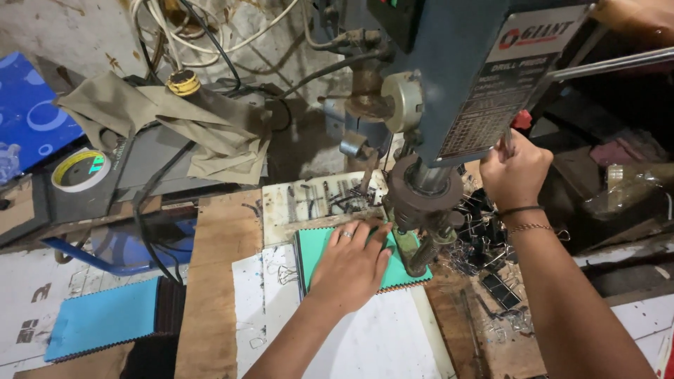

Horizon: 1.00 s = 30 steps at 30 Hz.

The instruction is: Using a drill press to punch holes in notebook covers and pages, then stacking and organizing the components.

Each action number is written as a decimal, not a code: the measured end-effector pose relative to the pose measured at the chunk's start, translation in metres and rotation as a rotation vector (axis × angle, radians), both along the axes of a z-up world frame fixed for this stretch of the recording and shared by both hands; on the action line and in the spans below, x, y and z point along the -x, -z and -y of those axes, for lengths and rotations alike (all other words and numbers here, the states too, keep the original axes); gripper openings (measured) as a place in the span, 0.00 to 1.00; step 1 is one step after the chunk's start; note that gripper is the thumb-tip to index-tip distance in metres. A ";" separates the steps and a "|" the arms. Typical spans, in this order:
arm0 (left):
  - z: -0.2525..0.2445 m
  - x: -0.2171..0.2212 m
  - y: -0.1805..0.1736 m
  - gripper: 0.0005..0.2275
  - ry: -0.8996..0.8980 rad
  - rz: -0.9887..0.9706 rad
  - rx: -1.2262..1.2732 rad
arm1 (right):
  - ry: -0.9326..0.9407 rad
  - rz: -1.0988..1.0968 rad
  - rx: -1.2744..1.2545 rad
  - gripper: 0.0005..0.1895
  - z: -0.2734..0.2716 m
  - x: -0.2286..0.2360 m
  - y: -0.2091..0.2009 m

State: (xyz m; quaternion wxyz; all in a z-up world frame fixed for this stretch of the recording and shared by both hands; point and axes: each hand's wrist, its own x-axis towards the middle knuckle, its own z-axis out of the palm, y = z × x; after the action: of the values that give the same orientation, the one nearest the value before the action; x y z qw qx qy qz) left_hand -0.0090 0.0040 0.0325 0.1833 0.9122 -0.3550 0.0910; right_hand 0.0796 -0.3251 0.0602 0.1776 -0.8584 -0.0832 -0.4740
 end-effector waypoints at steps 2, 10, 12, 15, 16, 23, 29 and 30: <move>0.000 0.000 -0.001 0.21 -0.005 -0.003 0.007 | 0.007 0.001 0.014 0.20 0.002 -0.002 0.002; 0.001 -0.001 0.002 0.21 -0.008 -0.028 0.001 | 0.011 0.043 0.053 0.21 0.000 -0.006 0.001; 0.001 0.000 0.002 0.21 -0.010 -0.045 -0.004 | 0.012 0.045 0.001 0.22 -0.002 -0.006 0.001; 0.001 0.000 0.001 0.22 -0.006 -0.048 -0.003 | -0.001 0.013 -0.082 0.25 -0.009 -0.004 -0.003; 0.000 -0.001 0.001 0.22 -0.007 -0.048 -0.003 | -0.002 0.013 -0.082 0.25 -0.009 -0.005 -0.002; 0.002 -0.001 0.002 0.22 -0.011 -0.064 -0.018 | 0.025 0.017 -0.066 0.27 0.000 -0.012 0.007; 0.001 0.000 0.003 0.21 -0.010 -0.009 -0.005 | 0.033 0.016 -0.053 0.30 0.004 -0.015 0.013; 0.001 -0.001 0.004 0.21 -0.012 -0.009 -0.011 | 0.035 0.004 -0.079 0.32 0.003 -0.015 0.012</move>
State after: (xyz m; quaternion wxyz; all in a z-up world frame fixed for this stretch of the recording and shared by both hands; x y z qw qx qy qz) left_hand -0.0083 0.0030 0.0289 0.1793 0.9157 -0.3492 0.0863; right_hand 0.0948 -0.3281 0.0480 0.2029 -0.8512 -0.0495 -0.4815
